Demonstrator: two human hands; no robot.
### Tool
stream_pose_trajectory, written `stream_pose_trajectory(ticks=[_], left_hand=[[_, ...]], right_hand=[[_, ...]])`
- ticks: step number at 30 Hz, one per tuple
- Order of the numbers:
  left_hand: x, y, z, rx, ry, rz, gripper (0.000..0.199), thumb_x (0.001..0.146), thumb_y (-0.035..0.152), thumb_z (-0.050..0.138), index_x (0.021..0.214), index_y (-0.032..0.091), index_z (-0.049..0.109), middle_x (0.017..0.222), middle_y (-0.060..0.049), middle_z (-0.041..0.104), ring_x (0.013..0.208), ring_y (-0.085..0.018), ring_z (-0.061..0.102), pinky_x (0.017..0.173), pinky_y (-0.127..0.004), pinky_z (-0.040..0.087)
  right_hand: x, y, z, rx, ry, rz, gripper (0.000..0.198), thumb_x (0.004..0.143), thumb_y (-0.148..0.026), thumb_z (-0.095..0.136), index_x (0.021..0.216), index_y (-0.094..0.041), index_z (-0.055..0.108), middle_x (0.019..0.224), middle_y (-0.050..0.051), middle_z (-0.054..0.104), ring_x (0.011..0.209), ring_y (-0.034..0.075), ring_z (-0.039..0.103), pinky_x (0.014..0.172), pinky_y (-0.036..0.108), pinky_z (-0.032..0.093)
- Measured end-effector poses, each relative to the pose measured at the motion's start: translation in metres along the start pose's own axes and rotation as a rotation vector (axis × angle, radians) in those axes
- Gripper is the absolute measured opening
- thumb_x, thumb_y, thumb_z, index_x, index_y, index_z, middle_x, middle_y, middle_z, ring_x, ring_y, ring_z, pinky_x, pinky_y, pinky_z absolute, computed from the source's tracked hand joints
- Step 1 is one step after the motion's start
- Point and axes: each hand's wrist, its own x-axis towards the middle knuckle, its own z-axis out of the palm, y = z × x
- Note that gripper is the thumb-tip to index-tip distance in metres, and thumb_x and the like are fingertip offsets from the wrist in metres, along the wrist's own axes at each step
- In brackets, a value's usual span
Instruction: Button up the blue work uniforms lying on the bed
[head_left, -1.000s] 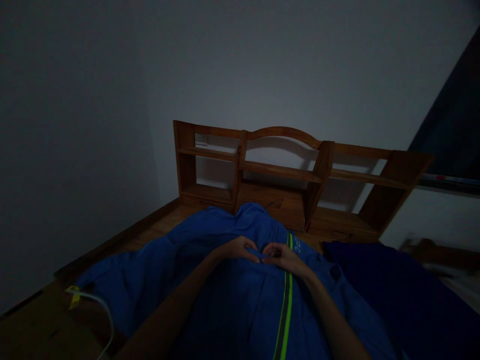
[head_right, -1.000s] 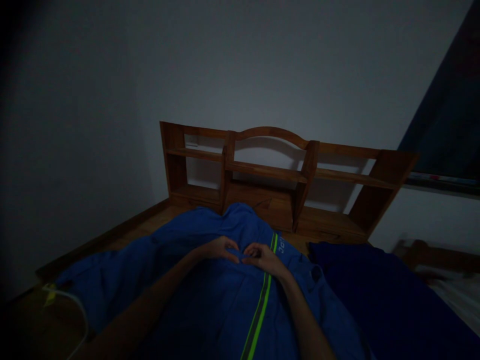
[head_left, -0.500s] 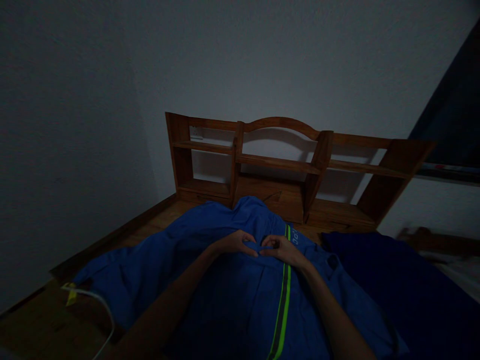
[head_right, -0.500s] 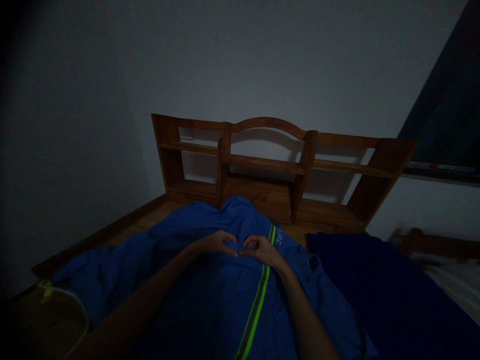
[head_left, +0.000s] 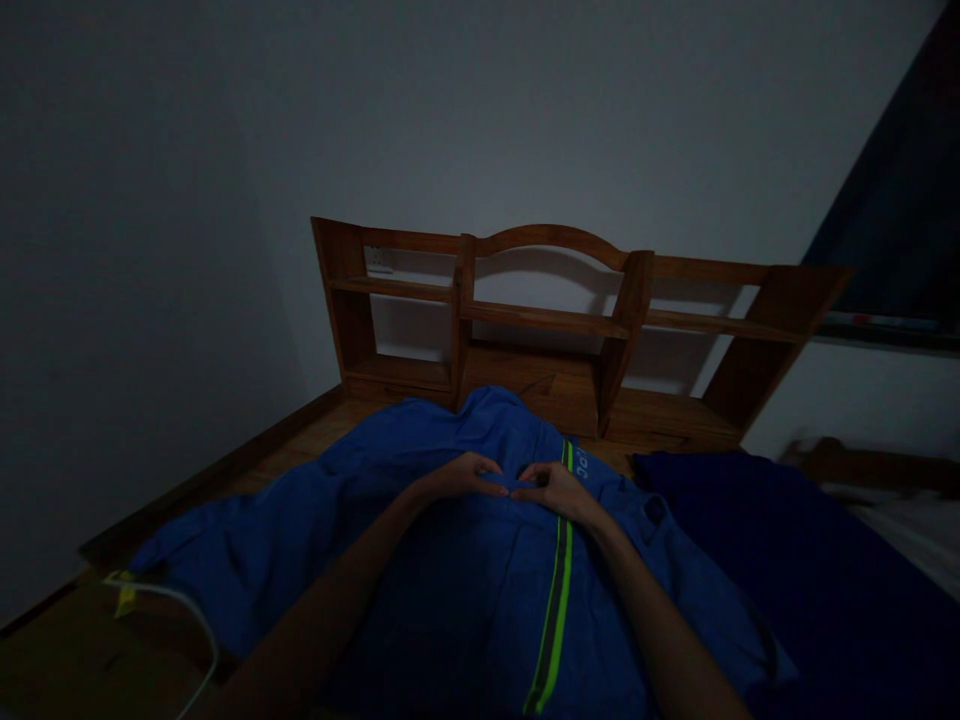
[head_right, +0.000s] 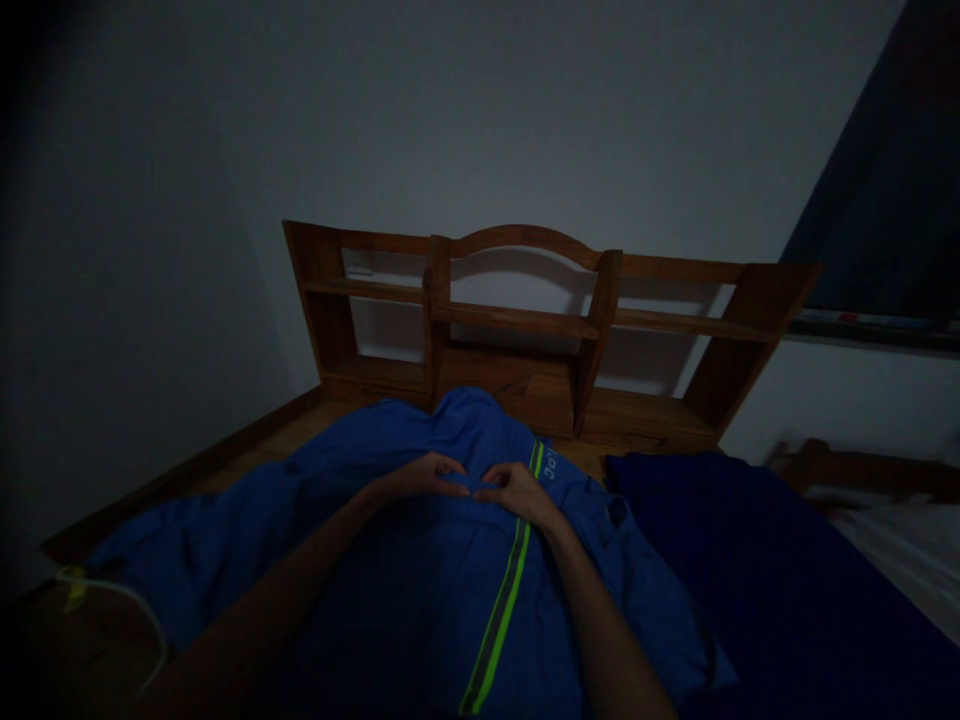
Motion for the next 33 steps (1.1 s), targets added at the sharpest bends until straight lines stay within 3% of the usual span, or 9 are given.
stream_pose_trajectory(ticks=[11, 18, 27, 33], left_hand=[[0.008, -0.011, 0.004, 0.05, 0.108, 0.042, 0.032, 0.069, 0.04, 0.067, 0.087, 0.014, 0.067, 0.079, -0.001, 0.065, 0.073, -0.013, 0.056, 0.065, -0.021, 0.041], [0.009, -0.015, 0.007, 0.215, 0.155, 0.095, 0.029, 0.071, 0.033, 0.064, 0.093, 0.014, 0.068, 0.079, 0.0, 0.066, 0.07, -0.012, 0.056, 0.064, -0.02, 0.04], [0.011, -0.018, 0.01, 0.154, 0.165, 0.17, 0.025, 0.072, 0.028, 0.061, 0.092, 0.013, 0.066, 0.081, -0.001, 0.066, 0.075, -0.013, 0.057, 0.07, -0.021, 0.042], [0.01, -0.017, 0.009, 0.139, 0.133, 0.102, 0.029, 0.072, 0.032, 0.062, 0.095, 0.014, 0.067, 0.087, -0.002, 0.068, 0.08, -0.015, 0.059, 0.074, -0.023, 0.043]], right_hand=[[-0.002, -0.003, -0.001, -0.051, 0.017, -0.092, 0.026, 0.068, -0.039, 0.067, 0.078, -0.016, 0.068, 0.075, 0.0, 0.065, 0.069, 0.013, 0.056, 0.061, 0.021, 0.04], [-0.001, -0.001, 0.004, -0.066, 0.059, -0.122, 0.028, 0.066, -0.04, 0.069, 0.08, -0.016, 0.068, 0.075, 0.0, 0.064, 0.071, 0.013, 0.055, 0.063, 0.022, 0.04], [0.001, 0.0, 0.005, 0.079, 0.024, -0.107, 0.033, 0.073, -0.046, 0.063, 0.085, -0.015, 0.066, 0.077, 0.003, 0.066, 0.069, 0.014, 0.058, 0.062, 0.023, 0.044], [0.001, 0.0, 0.006, 0.068, 0.047, -0.105, 0.031, 0.074, -0.044, 0.063, 0.085, -0.015, 0.067, 0.075, 0.002, 0.065, 0.068, 0.013, 0.057, 0.062, 0.023, 0.043]])
